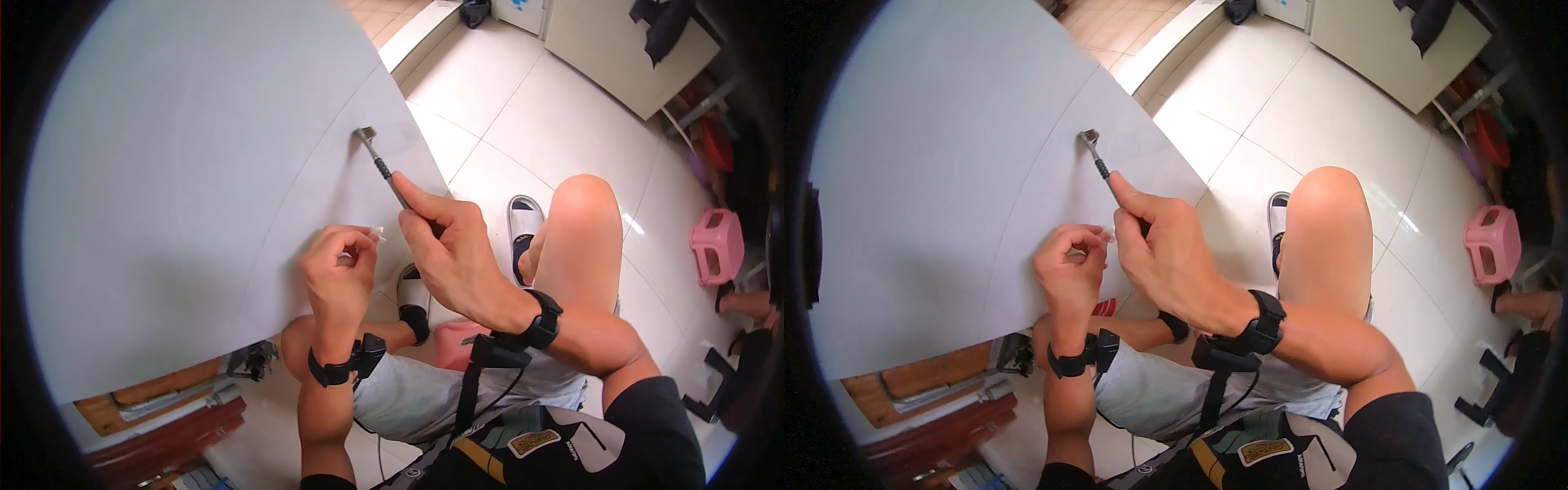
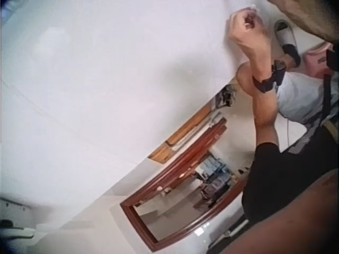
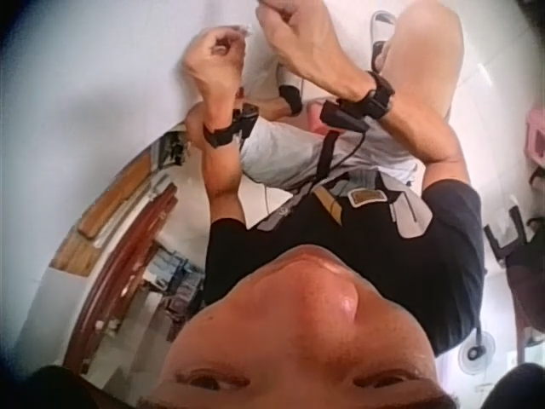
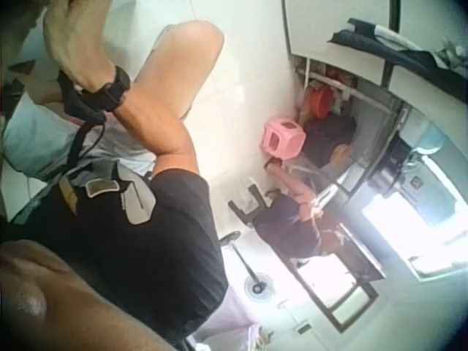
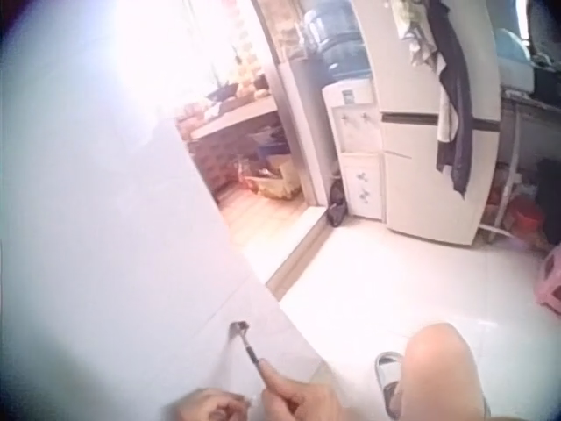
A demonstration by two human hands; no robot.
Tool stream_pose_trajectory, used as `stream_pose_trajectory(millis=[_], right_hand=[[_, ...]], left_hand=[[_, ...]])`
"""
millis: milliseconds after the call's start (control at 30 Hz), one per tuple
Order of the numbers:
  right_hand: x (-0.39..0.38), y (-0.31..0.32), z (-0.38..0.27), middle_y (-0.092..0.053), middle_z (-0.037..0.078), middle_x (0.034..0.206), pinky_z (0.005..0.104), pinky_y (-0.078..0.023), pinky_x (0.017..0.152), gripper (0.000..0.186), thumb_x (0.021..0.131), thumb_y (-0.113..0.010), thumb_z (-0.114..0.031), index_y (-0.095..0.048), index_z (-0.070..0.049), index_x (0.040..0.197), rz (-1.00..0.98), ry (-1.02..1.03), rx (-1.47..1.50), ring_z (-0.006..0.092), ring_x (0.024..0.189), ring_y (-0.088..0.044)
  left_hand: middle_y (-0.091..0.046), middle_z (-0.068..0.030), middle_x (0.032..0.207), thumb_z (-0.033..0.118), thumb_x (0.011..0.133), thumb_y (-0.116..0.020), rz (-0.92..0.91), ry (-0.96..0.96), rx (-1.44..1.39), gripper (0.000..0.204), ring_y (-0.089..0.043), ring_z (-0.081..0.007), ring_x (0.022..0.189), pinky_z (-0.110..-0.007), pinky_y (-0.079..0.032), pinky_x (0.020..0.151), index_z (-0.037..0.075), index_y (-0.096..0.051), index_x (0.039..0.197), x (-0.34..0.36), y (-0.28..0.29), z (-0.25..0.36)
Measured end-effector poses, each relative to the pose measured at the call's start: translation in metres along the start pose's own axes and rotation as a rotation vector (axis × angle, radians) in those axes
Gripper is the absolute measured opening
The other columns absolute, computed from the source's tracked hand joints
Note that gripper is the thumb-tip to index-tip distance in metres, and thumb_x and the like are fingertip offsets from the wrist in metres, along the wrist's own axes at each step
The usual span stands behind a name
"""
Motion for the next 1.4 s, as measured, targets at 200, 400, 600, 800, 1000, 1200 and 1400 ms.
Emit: stream_pose_trajectory(millis=[200,400,600,800,1000,1200,1400], right_hand=[[0.018,0.01,0.0,-0.048,-0.007,0.071,0.0219,-0.033,0.051,0.042,0.097,-0.055,-0.004,-0.057,0.003,0.138,0.02,-0.067,-0.058,0.0013,0.062,-0.039],[0.023,0.013,0.008,-0.046,0.001,0.066,0.0264,-0.038,0.053,0.042,0.094,-0.054,-0.002,-0.058,0.005,0.136,0.007,0.03,-0.133,0.0049,0.059,-0.042],[-0.016,-0.014,0.004,-0.045,-0.007,0.067,0.0233,-0.032,0.051,0.044,0.097,-0.057,-0.004,-0.054,0.003,0.14,-0.171,0.168,-0.166,0.0025,0.061,-0.038],[0.016,0.008,0.001,-0.04,0.008,0.058,0.0306,-0.038,0.049,0.038,0.095,-0.057,-0.005,-0.061,0.004,0.131,0.026,0.061,-0.179,0.0084,0.054,-0.041],[-0.009,-0.009,-0.002,-0.048,0.015,0.058,0.0302,-0.039,0.049,0.039,0.093,-0.058,-0.003,-0.062,0.004,0.131,-0.127,0.181,-0.263,0.0089,0.053,-0.044],[-0.006,-0.007,0.006,-0.047,0.004,0.06,0.0284,-0.038,0.05,0.036,0.095,-0.06,-0.007,-0.064,0.003,0.13,-0.089,0.122,-0.233,0.0064,0.056,-0.043],[0.004,-0.002,-0.01,-0.051,-0.005,0.067,0.0251,-0.037,0.052,0.038,0.096,-0.061,-0.006,-0.062,0.003,0.132,-0.046,0.063,-0.203,0.0045,0.061,-0.042]], left_hand=[[-0.072,-0.0122,0.089,-0.013,0.078,-0.068,0.042,0.013,0.023,0.01,-0.069,-0.0174,0.069,-0.027,-0.056,0.057,-0.003,-0.065,0.078,0.001,0.01,-0.003],[-0.072,-0.0125,0.089,-0.013,0.078,-0.068,0.078,-0.034,0.009,0.01,-0.069,-0.0161,0.069,-0.026,-0.055,0.056,-0.003,-0.065,0.078,0.004,0.012,-0.007],[-0.072,-0.0125,0.088,-0.013,0.079,-0.068,0.133,0.02,-0.067,0.01,-0.07,-0.0163,0.07,-0.025,-0.056,0.057,-0.003,-0.066,0.079,0.004,0.015,-0.011],[-0.072,-0.0125,0.088,-0.013,0.079,-0.069,0.164,-0.063,-0.079,0.01,-0.07,-0.016,0.07,-0.025,-0.055,0.057,-0.003,-0.066,0.08,0.005,0.02,-0.007],[-0.072,-0.0115,0.087,-0.013,0.08,-0.068,0.155,-0.089,-0.074,0.011,-0.069,-0.0151,0.069,-0.025,-0.054,0.056,-0.003,-0.065,0.08,0.006,0.02,-0.005],[-0.072,-0.0115,0.086,-0.014,0.078,-0.067,0.166,-0.086,-0.096,0.011,-0.067,-0.0133,0.067,-0.024,-0.053,0.055,-0.002,-0.065,0.079,0.006,0.019,-0.002],[-0.072,-0.0093,0.085,-0.013,0.077,-0.068,0.185,-0.1,-0.048,0.012,-0.066,-0.0131,0.065,-0.025,-0.053,0.055,-0.001,-0.066,0.079,0.005,0.023,-0.005]])
Point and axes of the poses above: each hand's wrist, its own x-axis towards the middle knuckle, its own y-axis out of the back of the hand, z = x × y, the point moved 6 cm from there along x, towards the middle knuckle
